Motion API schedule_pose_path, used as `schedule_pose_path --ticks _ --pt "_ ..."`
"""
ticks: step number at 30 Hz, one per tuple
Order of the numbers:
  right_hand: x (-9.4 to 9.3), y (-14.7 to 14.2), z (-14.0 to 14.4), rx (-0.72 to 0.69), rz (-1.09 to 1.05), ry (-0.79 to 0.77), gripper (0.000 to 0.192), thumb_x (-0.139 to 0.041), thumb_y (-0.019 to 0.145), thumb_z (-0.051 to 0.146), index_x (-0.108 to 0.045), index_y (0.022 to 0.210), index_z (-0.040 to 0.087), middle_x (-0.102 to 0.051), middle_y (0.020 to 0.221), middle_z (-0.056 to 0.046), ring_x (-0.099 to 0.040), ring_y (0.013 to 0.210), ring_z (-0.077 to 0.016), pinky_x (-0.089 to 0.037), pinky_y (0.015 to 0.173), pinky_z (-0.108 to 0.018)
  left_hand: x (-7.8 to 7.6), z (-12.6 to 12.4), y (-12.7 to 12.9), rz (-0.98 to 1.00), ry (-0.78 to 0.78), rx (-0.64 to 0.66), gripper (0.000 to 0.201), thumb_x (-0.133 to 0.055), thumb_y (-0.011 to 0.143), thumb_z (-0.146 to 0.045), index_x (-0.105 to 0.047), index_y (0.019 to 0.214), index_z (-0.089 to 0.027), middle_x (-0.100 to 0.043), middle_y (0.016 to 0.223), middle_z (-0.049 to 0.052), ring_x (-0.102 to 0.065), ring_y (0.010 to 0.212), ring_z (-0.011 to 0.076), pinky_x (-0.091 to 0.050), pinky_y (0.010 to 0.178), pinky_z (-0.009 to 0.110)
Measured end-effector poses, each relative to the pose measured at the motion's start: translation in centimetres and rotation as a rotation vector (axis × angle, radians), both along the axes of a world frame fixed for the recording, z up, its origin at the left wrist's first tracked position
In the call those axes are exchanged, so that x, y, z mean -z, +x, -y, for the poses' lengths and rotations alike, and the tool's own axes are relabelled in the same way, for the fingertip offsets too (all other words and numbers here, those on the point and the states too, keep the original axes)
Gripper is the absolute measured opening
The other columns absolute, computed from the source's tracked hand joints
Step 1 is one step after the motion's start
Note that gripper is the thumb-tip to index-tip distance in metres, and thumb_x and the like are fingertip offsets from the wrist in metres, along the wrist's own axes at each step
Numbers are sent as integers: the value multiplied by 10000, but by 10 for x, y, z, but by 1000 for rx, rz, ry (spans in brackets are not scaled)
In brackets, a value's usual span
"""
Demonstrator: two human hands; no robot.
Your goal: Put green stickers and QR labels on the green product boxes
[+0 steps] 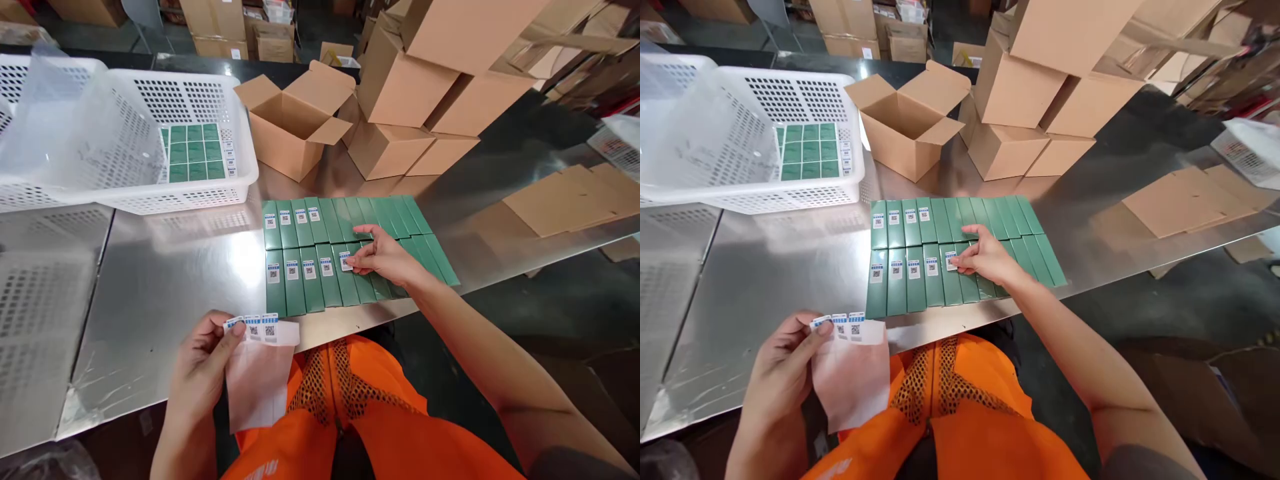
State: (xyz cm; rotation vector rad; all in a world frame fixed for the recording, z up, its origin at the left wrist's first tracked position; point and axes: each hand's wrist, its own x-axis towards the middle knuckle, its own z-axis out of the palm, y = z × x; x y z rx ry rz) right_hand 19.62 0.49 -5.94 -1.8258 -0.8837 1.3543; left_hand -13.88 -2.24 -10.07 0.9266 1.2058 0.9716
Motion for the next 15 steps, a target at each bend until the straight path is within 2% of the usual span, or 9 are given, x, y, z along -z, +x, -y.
schedule_pose_path --ticks 5,11,13,15 --pt "-5 -4 -3 -25 13 -48 615 -842 659 125 -442 1115 221 -665 604 58 -624 540 -124 -494 527 -224 4 0 -4 8 22 14 278 -825 747 -430 -681 740 -192 -655 659 -2 -561 595 121 -450 547 188" --pt "3 -5 -8 -57 68 -51 595 -861 613 181 -441 1031 237 -640 593 62 -610 541 -140 -463 524 -247 -1 -3 0 -20 94 35 230 -815 765 -403 -688 753 -211 -633 646 -23 -532 577 103 -429 529 168" --pt "5 -3 -12 -100 195 -67 564 -862 611 206 -468 1013 240 -616 582 67 -597 533 -145 -448 519 -260 -6 -6 4 -38 123 52 223 -810 771 -397 -682 747 -215 -623 638 -30 -527 576 102 -429 533 167" --pt "5 1 -15 -172 410 -69 524 -891 582 261 -522 955 238 -573 572 73 -564 532 -139 -413 513 -264 -13 -9 13 -64 152 74 221 -797 782 -396 -674 742 -216 -616 636 -31 -525 587 107 -431 540 173"
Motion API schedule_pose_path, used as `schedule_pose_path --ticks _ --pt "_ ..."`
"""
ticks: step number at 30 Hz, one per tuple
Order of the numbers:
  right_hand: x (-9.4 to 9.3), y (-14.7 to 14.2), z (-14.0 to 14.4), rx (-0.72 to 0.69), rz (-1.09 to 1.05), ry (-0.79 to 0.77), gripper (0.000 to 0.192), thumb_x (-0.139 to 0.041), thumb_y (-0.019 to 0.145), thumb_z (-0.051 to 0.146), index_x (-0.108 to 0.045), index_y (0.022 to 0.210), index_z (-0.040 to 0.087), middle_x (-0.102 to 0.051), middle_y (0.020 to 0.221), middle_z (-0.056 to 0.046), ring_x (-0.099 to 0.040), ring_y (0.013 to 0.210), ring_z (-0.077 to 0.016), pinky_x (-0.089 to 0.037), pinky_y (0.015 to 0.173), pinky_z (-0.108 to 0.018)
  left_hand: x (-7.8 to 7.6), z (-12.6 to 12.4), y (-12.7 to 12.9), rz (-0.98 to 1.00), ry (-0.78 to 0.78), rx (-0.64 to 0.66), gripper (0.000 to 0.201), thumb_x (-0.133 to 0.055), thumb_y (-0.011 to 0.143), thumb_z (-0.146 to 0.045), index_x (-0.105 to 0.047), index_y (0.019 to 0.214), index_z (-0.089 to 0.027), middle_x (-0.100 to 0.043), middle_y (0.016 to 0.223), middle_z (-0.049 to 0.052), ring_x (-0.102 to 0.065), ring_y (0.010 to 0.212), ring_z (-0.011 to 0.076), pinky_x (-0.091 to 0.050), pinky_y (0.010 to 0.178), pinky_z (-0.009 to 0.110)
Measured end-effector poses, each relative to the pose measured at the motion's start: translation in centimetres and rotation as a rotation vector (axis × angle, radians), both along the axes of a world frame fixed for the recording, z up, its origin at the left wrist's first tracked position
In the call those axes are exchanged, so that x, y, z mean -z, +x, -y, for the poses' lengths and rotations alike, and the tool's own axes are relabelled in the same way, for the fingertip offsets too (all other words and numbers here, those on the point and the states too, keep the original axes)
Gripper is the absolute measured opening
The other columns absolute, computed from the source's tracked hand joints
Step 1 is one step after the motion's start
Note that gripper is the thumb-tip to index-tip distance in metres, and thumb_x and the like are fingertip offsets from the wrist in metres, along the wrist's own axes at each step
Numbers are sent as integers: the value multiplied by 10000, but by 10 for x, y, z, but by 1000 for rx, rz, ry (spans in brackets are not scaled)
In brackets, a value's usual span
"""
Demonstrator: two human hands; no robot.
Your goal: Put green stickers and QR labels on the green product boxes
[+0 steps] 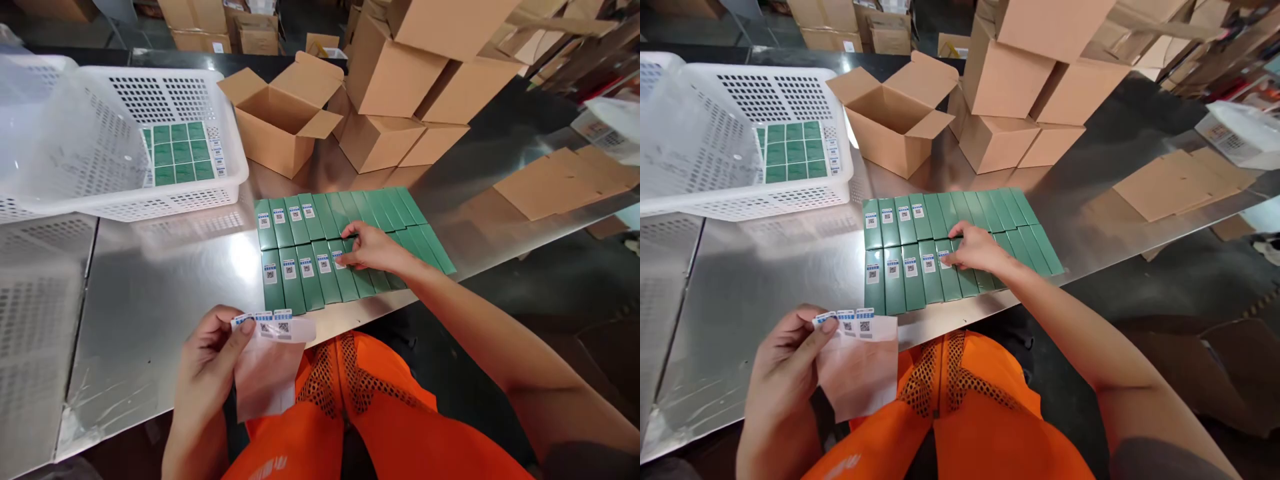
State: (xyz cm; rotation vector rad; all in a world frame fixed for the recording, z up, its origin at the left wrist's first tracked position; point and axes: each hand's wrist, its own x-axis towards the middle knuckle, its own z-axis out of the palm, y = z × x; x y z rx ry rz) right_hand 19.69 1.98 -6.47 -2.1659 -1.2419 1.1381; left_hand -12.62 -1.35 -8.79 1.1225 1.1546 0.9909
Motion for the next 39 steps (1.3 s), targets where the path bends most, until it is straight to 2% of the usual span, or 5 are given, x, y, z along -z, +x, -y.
schedule_pose_path --ticks 10,15,24,36,39 --pt "-20 -42 64 -324 -302 582 193 -736 853 400 -709 951 236 -694 913 -24 -646 855 -166 -520 777 -330 -25 -3 59 -265 154 178 236 -678 866 -411 -649 751 -207 -584 605 -33 -466 516 106 -358 483 203" --pt "-23 -31 70 -180 -391 889 68 -712 885 313 -681 840 273 -684 856 -6 -646 883 -180 -535 829 -375 -25 -4 66 -405 180 130 269 -669 863 -425 -626 719 -203 -524 552 -47 -436 477 99 -330 449 197" --pt "8 44 27 -61 -425 184 739 -785 750 277 -398 1380 276 -624 630 73 -599 573 -147 -491 574 -295 -20 2 58 -438 144 96 257 -686 860 -452 -669 787 -206 -594 624 -26 -463 520 103 -363 482 202" --pt "-11 26 16 -196 279 104 504 -811 710 329 -535 1123 240 -609 646 50 -603 629 -193 -411 573 -297 -22 -7 69 -385 149 107 241 -690 856 -428 -651 770 -205 -580 615 -31 -457 526 101 -349 474 198" --pt "-20 11 22 -224 88 298 385 -772 779 448 -637 1072 237 -650 809 -3 -616 702 -173 -465 624 -296 -23 -10 74 -362 146 146 250 -683 864 -425 -638 757 -203 -530 580 -44 -430 515 97 -340 475 196"
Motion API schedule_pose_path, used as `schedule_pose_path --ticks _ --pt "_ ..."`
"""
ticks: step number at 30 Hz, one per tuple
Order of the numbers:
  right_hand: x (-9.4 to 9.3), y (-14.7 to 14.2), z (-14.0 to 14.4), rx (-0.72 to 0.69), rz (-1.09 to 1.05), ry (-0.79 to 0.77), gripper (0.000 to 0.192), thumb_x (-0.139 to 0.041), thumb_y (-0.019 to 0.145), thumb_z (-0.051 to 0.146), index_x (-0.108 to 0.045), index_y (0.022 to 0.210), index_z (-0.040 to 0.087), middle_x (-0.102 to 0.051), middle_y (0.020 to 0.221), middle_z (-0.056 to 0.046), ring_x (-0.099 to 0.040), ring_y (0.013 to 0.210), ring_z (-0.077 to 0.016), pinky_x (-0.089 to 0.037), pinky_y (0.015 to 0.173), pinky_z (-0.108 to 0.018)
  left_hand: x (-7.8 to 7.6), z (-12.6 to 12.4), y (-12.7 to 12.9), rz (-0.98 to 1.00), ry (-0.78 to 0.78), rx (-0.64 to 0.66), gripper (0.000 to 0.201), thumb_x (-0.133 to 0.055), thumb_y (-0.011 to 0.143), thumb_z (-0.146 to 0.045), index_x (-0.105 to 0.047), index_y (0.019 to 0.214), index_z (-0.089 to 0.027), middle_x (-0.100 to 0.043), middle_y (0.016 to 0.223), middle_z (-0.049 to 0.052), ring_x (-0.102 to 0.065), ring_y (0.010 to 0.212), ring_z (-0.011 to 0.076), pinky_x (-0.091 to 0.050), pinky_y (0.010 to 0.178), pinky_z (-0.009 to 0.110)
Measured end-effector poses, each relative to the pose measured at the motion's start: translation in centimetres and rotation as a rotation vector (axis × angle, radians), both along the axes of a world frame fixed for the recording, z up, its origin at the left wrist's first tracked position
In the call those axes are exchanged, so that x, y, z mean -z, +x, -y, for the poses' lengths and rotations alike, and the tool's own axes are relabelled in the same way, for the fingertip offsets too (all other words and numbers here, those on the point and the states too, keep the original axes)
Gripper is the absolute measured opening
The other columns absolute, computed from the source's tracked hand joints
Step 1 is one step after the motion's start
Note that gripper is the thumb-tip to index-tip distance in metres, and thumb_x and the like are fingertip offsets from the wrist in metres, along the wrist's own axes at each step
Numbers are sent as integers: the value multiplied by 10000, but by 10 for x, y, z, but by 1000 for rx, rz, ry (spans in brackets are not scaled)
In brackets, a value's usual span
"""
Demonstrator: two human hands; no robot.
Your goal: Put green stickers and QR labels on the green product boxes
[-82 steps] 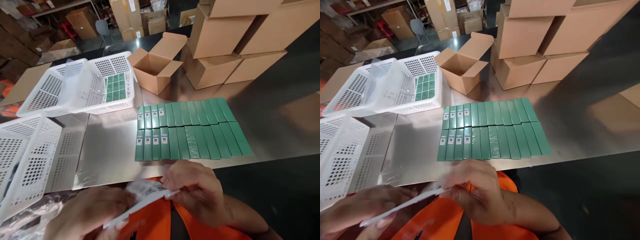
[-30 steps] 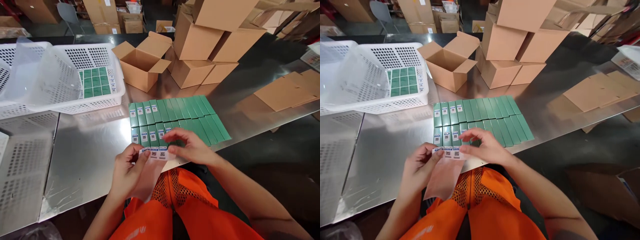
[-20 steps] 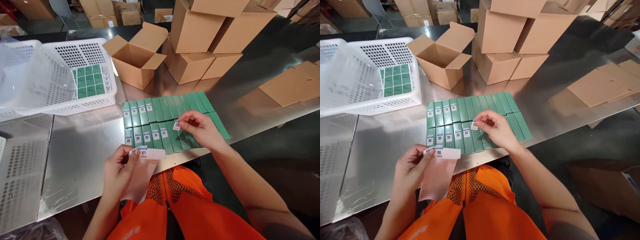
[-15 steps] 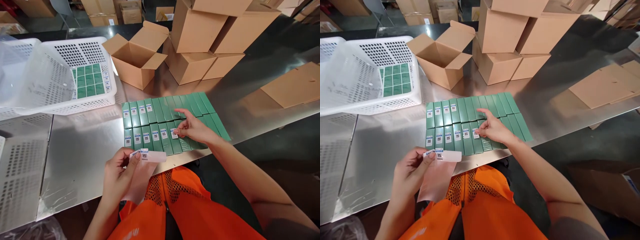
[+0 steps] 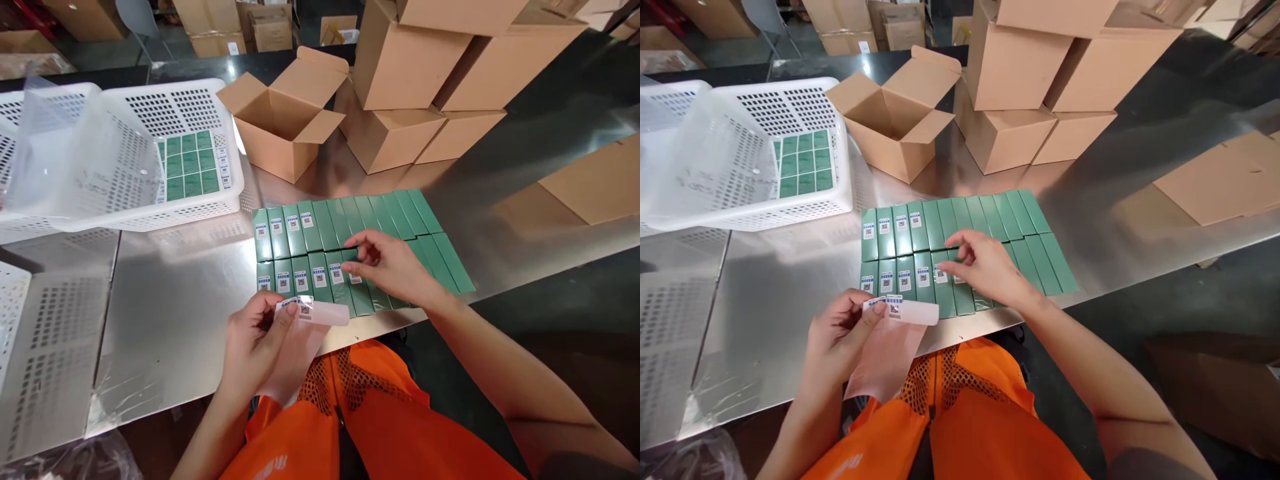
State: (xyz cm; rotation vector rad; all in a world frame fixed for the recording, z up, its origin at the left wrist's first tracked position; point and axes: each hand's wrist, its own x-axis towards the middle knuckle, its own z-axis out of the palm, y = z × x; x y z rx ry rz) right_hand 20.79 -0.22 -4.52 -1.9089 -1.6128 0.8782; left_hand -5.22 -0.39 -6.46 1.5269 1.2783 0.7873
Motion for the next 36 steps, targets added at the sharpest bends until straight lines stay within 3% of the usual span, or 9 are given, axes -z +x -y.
schedule_pose_path --ticks 3,6,10,14,17,19,27,33,36 --pt "-5 -29 13 -195 -253 149 259 -741 845 427 -708 1032 251 -681 952 -31 -648 863 -173 -508 752 -303 -1 -2 2 17 -27 27 255 -666 876 -422 -626 761 -199 -521 588 -44 -427 529 97 -341 496 199" --pt "-4 -50 22 -293 -310 368 37 -703 892 277 -722 888 245 -684 883 -22 -638 873 -168 -509 791 -319 1 -5 3 40 -67 12 276 -665 872 -436 -605 755 -193 -462 576 -53 -376 524 93 -301 489 204" --pt "0 -38 -3 -140 -468 553 38 -663 911 251 -671 873 247 -697 906 -22 -649 880 -168 -534 787 -328 8 -14 6 122 -190 -3 329 -678 835 -488 -580 748 -187 -453 591 -47 -355 534 98 -278 493 214" --pt "7 -3 -68 139 -501 247 131 -739 824 197 -609 825 216 -615 658 36 -591 619 -116 -521 629 -269 18 -19 10 207 -253 25 341 -694 807 -498 -570 748 -185 -488 626 -33 -380 563 105 -299 520 218" --pt "14 13 -108 164 -511 -107 395 -766 744 65 -574 1044 236 -568 584 78 -570 533 -105 -517 552 -240 24 -19 9 174 -220 10 322 -687 822 -482 -578 757 -187 -460 612 -42 -354 562 104 -281 521 218" --pt "17 16 -120 159 -497 -210 621 -782 701 17 -483 1187 259 -575 597 89 -582 519 -114 -523 514 -232 28 -18 8 162 -208 11 314 -675 837 -476 -577 755 -190 -455 610 -44 -352 561 104 -276 522 219" --pt "20 11 -127 194 -368 -269 617 -803 679 56 -368 1072 247 -595 627 65 -588 508 -128 -530 478 -247 32 -20 7 124 -186 32 301 -655 851 -466 -576 747 -195 -447 611 -44 -366 565 110 -281 539 231" --pt "21 20 -135 191 -140 -170 597 -910 496 126 -500 917 229 -543 659 63 -570 592 -151 -494 555 -287 18 -24 13 175 -221 17 324 -684 818 -492 -585 765 -188 -466 615 -42 -357 556 104 -280 521 228" --pt "12 12 -111 90 -112 -26 427 -877 622 289 -585 925 220 -560 689 52 -560 666 -147 -471 641 -286 16 -25 18 237 -210 -44 337 -715 795 -491 -578 748 -186 -481 607 -45 -350 542 95 -278 512 222"
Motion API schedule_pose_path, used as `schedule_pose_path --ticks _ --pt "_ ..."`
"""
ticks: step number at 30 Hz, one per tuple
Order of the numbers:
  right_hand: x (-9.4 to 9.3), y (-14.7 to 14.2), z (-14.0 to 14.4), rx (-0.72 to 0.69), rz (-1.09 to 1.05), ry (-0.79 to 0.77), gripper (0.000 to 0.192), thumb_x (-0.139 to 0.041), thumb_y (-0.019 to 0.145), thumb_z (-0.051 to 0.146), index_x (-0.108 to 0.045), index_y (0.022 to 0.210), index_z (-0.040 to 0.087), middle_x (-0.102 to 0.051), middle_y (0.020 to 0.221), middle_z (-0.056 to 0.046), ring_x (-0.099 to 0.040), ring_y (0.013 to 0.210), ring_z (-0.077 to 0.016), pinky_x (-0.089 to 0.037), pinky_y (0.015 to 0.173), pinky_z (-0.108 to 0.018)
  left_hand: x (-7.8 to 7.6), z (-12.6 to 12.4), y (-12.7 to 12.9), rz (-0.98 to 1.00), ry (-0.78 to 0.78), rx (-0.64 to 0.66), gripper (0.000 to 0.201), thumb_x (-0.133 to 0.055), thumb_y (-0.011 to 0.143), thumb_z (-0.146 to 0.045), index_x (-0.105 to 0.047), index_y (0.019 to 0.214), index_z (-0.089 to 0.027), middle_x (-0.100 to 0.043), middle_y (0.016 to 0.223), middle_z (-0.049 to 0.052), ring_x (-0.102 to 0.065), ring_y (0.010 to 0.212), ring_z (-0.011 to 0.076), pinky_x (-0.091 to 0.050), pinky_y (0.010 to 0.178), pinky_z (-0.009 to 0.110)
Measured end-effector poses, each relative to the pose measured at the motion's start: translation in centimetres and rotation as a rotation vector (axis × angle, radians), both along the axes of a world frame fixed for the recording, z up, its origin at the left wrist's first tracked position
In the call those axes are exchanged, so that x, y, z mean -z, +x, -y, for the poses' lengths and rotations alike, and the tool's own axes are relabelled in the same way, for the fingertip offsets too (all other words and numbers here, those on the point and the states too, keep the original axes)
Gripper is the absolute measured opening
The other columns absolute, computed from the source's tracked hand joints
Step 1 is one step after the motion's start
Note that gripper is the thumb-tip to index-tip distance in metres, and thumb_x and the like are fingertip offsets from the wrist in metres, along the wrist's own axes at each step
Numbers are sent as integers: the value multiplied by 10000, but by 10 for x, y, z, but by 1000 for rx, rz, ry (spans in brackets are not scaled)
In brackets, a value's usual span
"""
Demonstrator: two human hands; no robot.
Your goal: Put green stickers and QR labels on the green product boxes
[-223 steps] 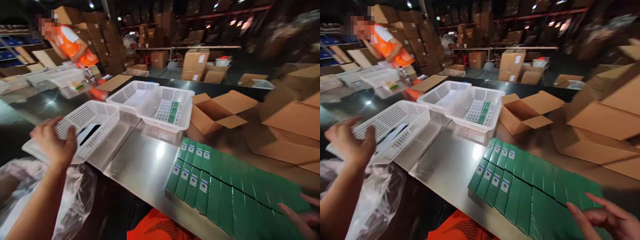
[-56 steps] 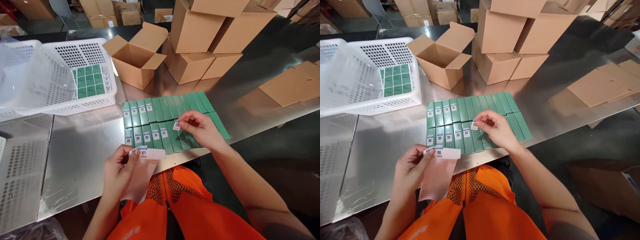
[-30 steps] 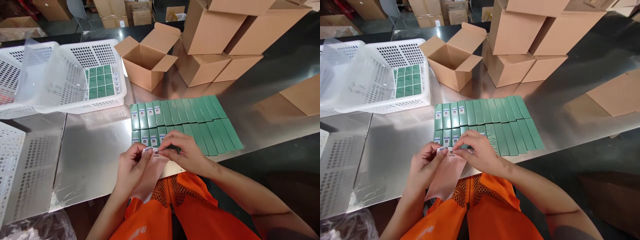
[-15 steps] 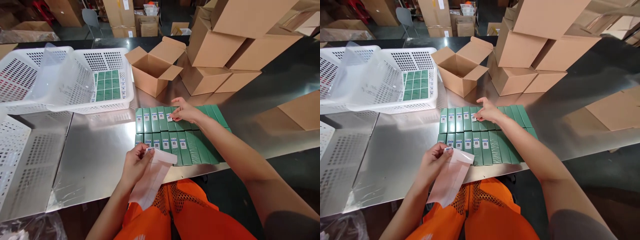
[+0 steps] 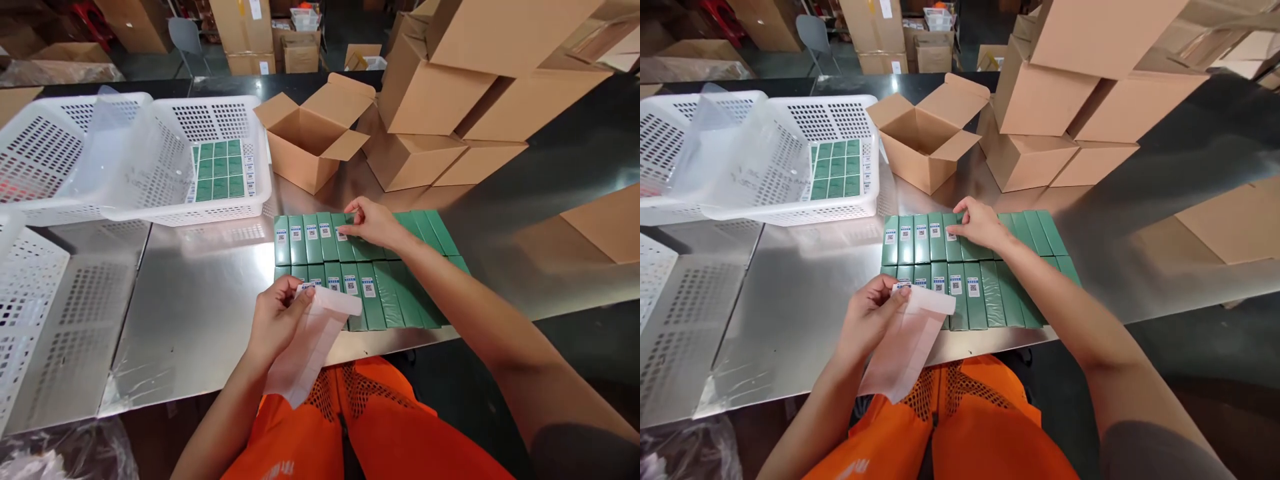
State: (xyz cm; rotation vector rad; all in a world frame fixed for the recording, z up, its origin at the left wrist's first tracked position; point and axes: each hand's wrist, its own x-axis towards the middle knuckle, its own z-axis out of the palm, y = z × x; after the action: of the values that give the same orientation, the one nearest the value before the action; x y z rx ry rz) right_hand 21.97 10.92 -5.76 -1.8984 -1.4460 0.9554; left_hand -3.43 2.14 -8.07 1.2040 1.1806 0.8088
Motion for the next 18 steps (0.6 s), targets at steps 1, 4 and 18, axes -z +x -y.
schedule_pose_path --ticks 1,4,18 --pt "-3 -7 13 -63 -29 55 378 -835 691 360 -614 966 221 -585 711 40 -570 685 -150 -471 662 -292 1 -1 2 24 -4 -10 343 -724 789 -490 -575 738 -185 -484 603 -46 -353 540 92 -280 513 220" --pt "-11 -32 55 -305 -107 166 342 -776 770 472 -700 1002 232 -665 833 -10 -621 771 -167 -481 715 -311 4 -4 4 93 -30 -3 375 -750 770 -511 -575 729 -182 -506 605 -44 -375 541 90 -291 519 215" --pt "-16 -28 77 -487 -225 637 91 -578 961 199 -618 902 256 -706 909 1 -669 915 -155 -528 842 -330 6 -11 -6 0 -90 -29 544 -662 795 -676 -527 629 -177 -415 561 -40 -343 535 98 -295 488 213"
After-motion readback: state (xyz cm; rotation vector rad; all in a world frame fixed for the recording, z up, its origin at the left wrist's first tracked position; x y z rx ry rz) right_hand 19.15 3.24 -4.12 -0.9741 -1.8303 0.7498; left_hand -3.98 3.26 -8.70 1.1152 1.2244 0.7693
